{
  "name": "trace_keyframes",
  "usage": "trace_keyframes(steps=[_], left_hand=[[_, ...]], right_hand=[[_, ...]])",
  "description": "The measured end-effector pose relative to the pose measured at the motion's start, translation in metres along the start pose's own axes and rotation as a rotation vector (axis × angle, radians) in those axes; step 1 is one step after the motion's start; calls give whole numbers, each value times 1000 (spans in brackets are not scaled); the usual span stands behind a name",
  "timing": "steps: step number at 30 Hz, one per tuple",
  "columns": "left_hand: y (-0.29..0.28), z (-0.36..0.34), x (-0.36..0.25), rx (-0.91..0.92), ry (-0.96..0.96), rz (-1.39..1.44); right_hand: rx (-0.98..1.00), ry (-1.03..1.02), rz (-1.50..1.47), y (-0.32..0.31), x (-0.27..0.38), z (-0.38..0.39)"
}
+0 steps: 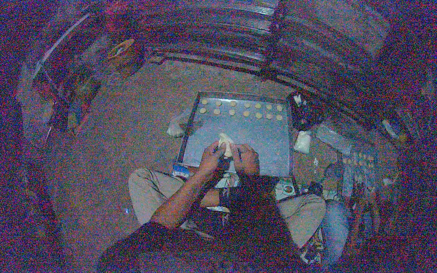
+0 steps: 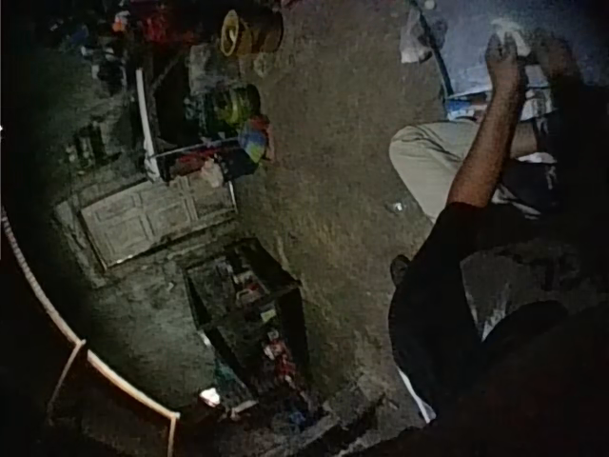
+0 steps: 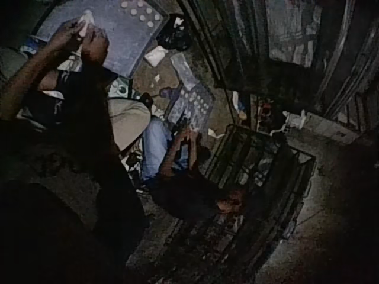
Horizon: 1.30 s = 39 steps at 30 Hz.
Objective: The person picks up pieces of dough and rolls them into small balls by hand before placing them in rows on a metal tray.
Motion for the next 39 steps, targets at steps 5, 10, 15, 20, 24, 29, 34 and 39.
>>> trace_keyframes(steps=[5, 10, 15, 20, 24, 29, 34, 39], left_hand=[[-5, -1, -10, 27, 158, -308], [-6, 4, -34, 170, 346, -478], [-3, 11, -24, 276, 139, 48], [0, 20, -41, 196, 150, -151], [-1, 14, -43, 167, 375, -585], [4, 16, -56, 250, 597, -567], [6, 17, -59, 237, 577, -708], [13, 23, -60, 127, 559, -840]], right_hand=[[120, 99, -556, -3, 0, -3], [308, 126, -788, -17, 23, 2], [428, 15, -482, -20, 25, 1], [330, -315, -147, -31, 47, 2], [288, -276, -71, -30, 46, 2], [94, -172, -233, -27, 25, -2], [64, 122, -625, -11, -5, 4], [47, 200, -343, -5, -13, 5]])
Point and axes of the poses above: each hand's wrist, its own z-axis away from the middle knuckle, its own y-axis out of the palm, x = y × z, the point moved 4 cm from there along -z, towards the middle knuckle, and after that the axes turned 6 degrees about -z, right-handed, at the moved point
